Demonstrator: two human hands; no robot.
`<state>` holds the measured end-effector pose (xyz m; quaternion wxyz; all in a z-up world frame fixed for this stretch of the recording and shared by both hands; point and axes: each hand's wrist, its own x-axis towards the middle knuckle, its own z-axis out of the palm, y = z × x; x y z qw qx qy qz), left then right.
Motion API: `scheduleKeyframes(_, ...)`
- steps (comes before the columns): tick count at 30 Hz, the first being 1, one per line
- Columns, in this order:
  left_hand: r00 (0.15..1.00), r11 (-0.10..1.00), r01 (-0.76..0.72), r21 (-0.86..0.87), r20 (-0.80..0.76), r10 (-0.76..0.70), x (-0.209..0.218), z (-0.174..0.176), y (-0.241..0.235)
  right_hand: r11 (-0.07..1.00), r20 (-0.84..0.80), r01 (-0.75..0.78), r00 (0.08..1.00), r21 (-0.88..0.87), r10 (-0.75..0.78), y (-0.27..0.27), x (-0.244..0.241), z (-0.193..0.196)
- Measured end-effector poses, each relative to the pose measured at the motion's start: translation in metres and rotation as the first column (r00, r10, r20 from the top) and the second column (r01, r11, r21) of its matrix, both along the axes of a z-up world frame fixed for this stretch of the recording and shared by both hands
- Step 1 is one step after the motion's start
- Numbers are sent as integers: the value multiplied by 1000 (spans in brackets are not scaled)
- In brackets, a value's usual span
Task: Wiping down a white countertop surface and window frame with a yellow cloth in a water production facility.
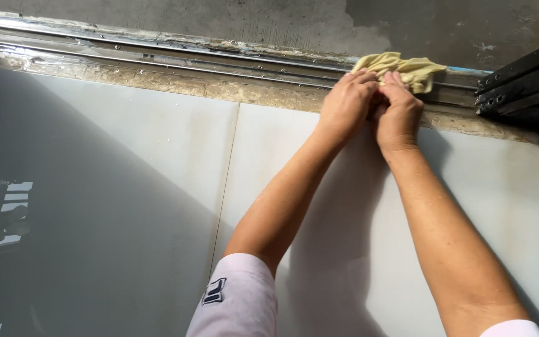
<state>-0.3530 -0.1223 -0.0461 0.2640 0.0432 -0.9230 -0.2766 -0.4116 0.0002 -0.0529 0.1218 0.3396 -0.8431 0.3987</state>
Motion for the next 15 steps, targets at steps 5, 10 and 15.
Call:
scheduleKeyframes(5, 989, 989, -146, -19, -20, 146, 69, -3, -108, 979, -21, -203, 979, 2, 203, -105, 40, -7)
scheduleKeyframes(10, 947, 947, -320, -10, -10, 320, 94, -16, -143, 921, -90, -387, 917, 33, 389, -155, 53, -15)
scheduleKeyframes(15, 814, 817, -576, 26, -74, 576, 46, -21, -96, 904, -224, -408, 876, 129, 428, -124, 24, 8)
